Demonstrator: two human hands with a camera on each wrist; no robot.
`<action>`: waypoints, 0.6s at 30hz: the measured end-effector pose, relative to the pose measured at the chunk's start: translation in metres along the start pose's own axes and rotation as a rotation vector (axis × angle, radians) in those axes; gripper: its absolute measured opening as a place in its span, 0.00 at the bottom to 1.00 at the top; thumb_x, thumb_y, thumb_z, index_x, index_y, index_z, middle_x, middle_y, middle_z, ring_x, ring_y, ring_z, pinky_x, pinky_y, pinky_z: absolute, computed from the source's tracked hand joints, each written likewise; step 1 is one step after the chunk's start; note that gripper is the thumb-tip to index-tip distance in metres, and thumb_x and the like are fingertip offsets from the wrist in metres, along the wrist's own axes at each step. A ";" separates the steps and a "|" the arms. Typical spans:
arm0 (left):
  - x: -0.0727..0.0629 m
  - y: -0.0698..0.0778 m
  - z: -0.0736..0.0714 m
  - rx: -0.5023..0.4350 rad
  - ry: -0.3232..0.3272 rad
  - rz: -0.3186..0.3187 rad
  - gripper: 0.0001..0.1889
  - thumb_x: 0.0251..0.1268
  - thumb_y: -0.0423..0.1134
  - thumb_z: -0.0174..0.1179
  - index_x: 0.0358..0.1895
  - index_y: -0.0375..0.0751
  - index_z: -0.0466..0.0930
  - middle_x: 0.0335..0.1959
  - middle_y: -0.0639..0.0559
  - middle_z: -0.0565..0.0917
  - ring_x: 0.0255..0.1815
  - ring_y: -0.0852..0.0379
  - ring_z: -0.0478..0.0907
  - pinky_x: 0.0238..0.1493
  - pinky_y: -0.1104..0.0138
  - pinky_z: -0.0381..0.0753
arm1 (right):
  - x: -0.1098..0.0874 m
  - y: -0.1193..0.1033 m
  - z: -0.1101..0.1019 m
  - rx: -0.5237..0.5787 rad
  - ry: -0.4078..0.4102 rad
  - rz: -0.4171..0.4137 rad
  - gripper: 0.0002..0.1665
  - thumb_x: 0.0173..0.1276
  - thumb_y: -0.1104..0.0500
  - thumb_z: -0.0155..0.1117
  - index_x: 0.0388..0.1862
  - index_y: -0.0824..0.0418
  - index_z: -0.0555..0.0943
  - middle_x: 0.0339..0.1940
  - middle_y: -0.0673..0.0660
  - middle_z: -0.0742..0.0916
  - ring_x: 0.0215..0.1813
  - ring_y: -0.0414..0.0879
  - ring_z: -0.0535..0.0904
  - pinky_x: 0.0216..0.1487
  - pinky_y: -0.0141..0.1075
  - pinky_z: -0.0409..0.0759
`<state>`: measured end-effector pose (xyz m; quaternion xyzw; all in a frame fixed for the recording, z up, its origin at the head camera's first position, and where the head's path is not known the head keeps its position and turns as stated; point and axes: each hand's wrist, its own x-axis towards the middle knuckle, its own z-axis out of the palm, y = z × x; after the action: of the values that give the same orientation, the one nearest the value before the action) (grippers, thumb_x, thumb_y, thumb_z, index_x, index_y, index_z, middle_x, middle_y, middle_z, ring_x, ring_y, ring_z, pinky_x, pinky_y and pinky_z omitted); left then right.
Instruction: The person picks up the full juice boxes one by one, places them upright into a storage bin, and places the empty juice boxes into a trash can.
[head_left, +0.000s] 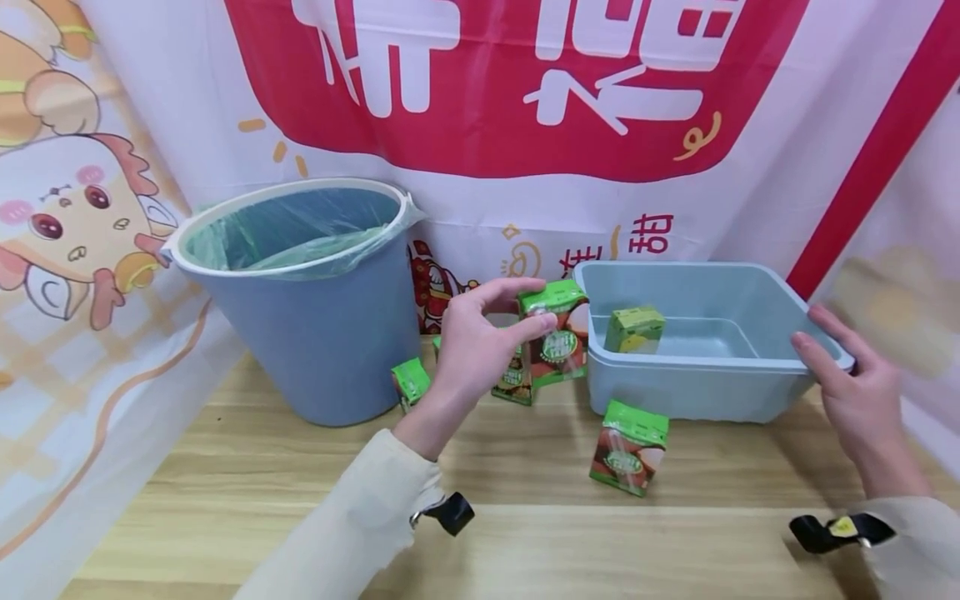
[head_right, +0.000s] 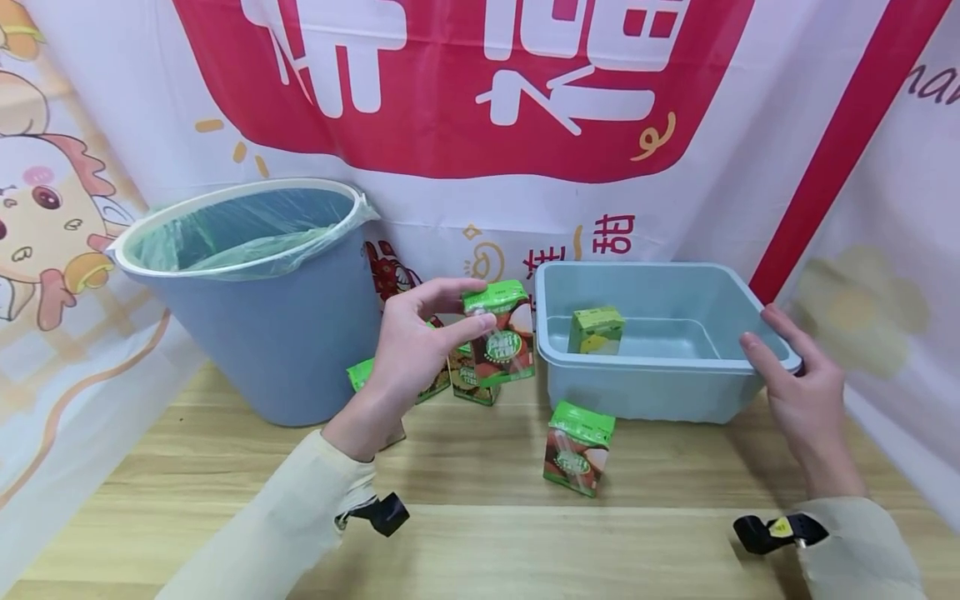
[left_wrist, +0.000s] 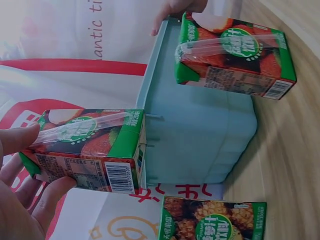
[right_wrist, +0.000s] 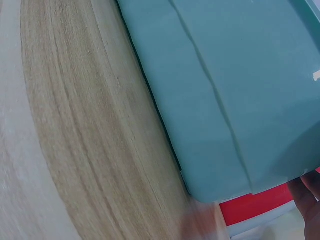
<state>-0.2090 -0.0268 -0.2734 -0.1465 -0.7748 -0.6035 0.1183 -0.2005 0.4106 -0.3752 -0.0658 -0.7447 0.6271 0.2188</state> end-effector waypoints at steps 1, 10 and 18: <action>0.002 0.001 0.001 -0.004 0.005 0.004 0.17 0.62 0.44 0.79 0.54 0.59 0.91 0.52 0.60 0.89 0.51 0.58 0.84 0.45 0.62 0.87 | 0.000 0.000 -0.001 0.009 0.000 -0.002 0.35 0.77 0.56 0.69 0.80 0.47 0.73 0.78 0.31 0.76 0.68 0.30 0.69 0.44 0.10 0.72; 0.014 0.010 0.008 -0.053 0.015 0.033 0.17 0.64 0.43 0.77 0.56 0.56 0.91 0.51 0.58 0.89 0.51 0.57 0.84 0.43 0.53 0.91 | 0.000 0.000 0.000 0.062 0.018 -0.023 0.34 0.75 0.58 0.70 0.78 0.49 0.75 0.76 0.33 0.78 0.59 0.31 0.70 0.38 0.14 0.71; 0.027 0.019 0.020 -0.078 0.023 0.030 0.17 0.64 0.43 0.77 0.55 0.57 0.90 0.51 0.58 0.89 0.51 0.57 0.85 0.45 0.63 0.89 | -0.001 -0.001 0.000 0.050 0.015 -0.024 0.35 0.76 0.57 0.70 0.80 0.49 0.74 0.78 0.34 0.77 0.66 0.31 0.70 0.44 0.11 0.72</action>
<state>-0.2276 -0.0006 -0.2514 -0.1557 -0.7471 -0.6330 0.1305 -0.1999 0.4098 -0.3748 -0.0563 -0.7278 0.6424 0.2335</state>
